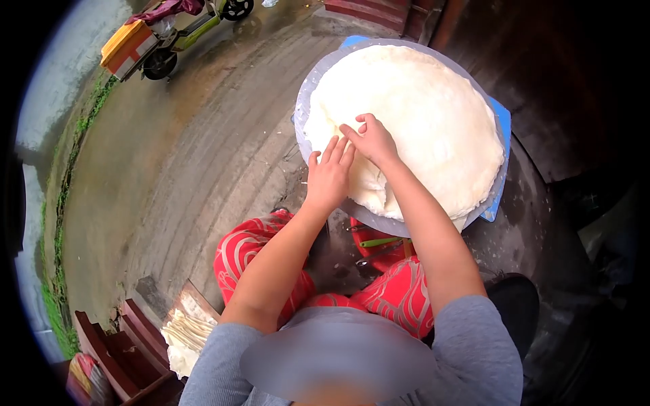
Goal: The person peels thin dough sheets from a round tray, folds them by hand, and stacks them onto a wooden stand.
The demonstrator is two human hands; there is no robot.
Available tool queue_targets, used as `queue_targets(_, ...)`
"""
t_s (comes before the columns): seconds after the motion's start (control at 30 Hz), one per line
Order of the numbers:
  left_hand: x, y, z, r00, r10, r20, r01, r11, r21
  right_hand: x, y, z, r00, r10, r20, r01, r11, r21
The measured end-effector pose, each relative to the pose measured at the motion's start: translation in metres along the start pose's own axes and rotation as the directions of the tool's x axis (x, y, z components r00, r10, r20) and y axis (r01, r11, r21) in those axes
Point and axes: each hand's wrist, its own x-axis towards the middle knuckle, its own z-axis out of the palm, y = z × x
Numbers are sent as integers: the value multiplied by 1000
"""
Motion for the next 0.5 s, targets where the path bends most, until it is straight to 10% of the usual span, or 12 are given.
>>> queue_targets(0.13,-13,0,16,982,13,188,-7,1000,-30,16,1,-14,999,23,35,-16,982,-187)
queue_targets(0.33,-18,0,3,960,-20,278,40,997,-68,45,86,-72,963,181,-201,-102,932,348)
queue_targets(0.43,-20,5,-4,946,-5,325,12,1000,-19,52,90,-75,940,225,-256,-148,947,286)
queue_targets(0.5,-19,10,-11,914,38,404,-44,999,6,60,75,-62,945,184,-270,-250,939,-236)
